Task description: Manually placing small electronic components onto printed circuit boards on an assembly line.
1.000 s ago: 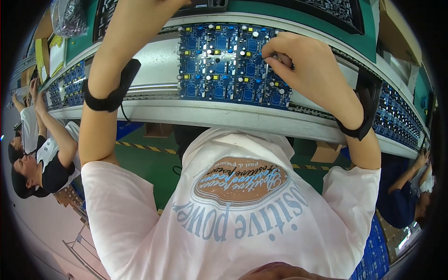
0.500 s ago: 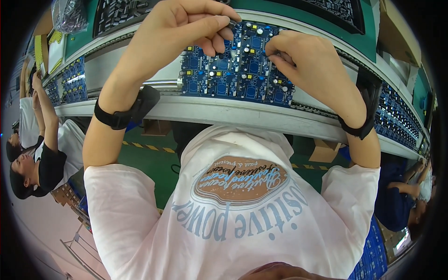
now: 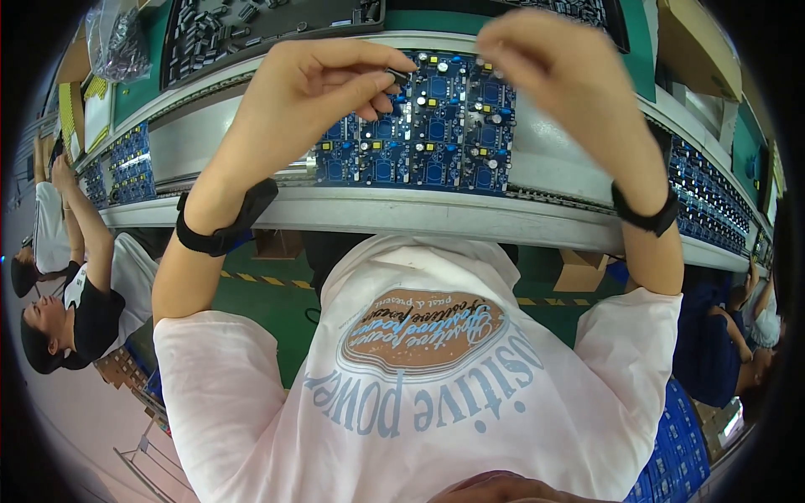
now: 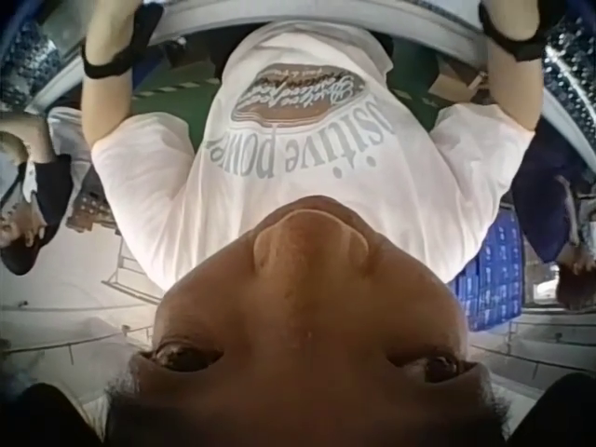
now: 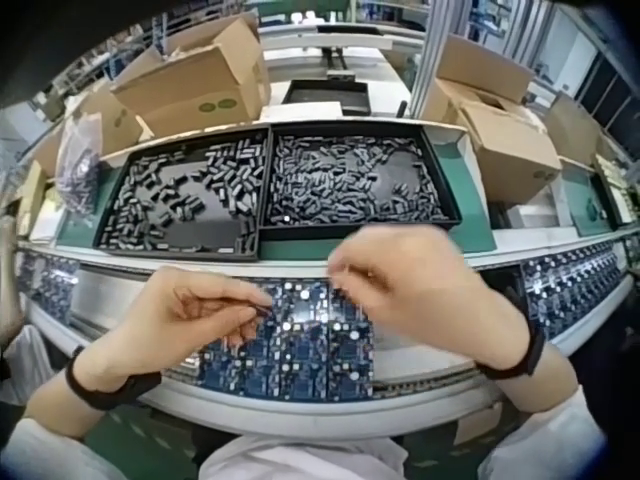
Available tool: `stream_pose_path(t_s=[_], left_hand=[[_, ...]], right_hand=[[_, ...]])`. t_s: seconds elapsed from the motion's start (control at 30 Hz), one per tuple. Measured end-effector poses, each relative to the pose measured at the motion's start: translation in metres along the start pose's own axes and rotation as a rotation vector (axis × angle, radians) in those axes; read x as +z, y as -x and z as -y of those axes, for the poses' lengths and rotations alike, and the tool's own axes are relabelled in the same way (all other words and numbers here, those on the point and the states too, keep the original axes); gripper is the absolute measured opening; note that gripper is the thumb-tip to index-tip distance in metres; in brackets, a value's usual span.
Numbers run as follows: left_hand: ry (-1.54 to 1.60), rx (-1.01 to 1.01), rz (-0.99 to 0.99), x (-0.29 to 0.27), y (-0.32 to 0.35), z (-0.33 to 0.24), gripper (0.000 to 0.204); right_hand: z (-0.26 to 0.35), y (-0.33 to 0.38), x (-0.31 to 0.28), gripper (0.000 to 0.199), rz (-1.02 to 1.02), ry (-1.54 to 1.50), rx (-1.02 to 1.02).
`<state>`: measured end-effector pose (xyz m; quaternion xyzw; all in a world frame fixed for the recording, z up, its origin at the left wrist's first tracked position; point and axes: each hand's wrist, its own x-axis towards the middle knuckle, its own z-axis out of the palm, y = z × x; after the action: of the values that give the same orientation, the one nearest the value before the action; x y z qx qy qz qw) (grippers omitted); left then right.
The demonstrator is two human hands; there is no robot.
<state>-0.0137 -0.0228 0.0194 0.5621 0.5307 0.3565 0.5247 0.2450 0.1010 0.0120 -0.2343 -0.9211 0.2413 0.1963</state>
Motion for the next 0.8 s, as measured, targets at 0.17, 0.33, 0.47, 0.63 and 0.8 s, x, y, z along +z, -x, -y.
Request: stream_pose_path(t_s=[0.17,0.33,0.47,0.63,0.8], left_hand=[[-0.363,0.169,-0.053,0.016,-0.004,0.002,0.023],[-0.581,0.233,-0.005,0.029,-0.008,-0.002,0.018],[-0.808,0.477,0.045,0.039,-0.017,0.008,0.017],[-0.925,0.429,0.065,0.046,-0.020,0.017,0.016],[-0.964,0.546,0.062,0.045,-0.022,0.017,0.020]], right_hand=[[-0.044,-0.038,-0.034,0.015,-0.119,0.141,0.215],[-0.074,-0.058,-0.019,0.011,-0.141,0.371,0.054],[-0.064,-0.046,-0.027,0.017,-0.129,0.252,0.071],[-0.007,-0.017,-0.044,0.013,-0.157,-0.057,0.192],[-0.061,-0.008,0.028,0.010,-0.237,-1.680,-0.538]])
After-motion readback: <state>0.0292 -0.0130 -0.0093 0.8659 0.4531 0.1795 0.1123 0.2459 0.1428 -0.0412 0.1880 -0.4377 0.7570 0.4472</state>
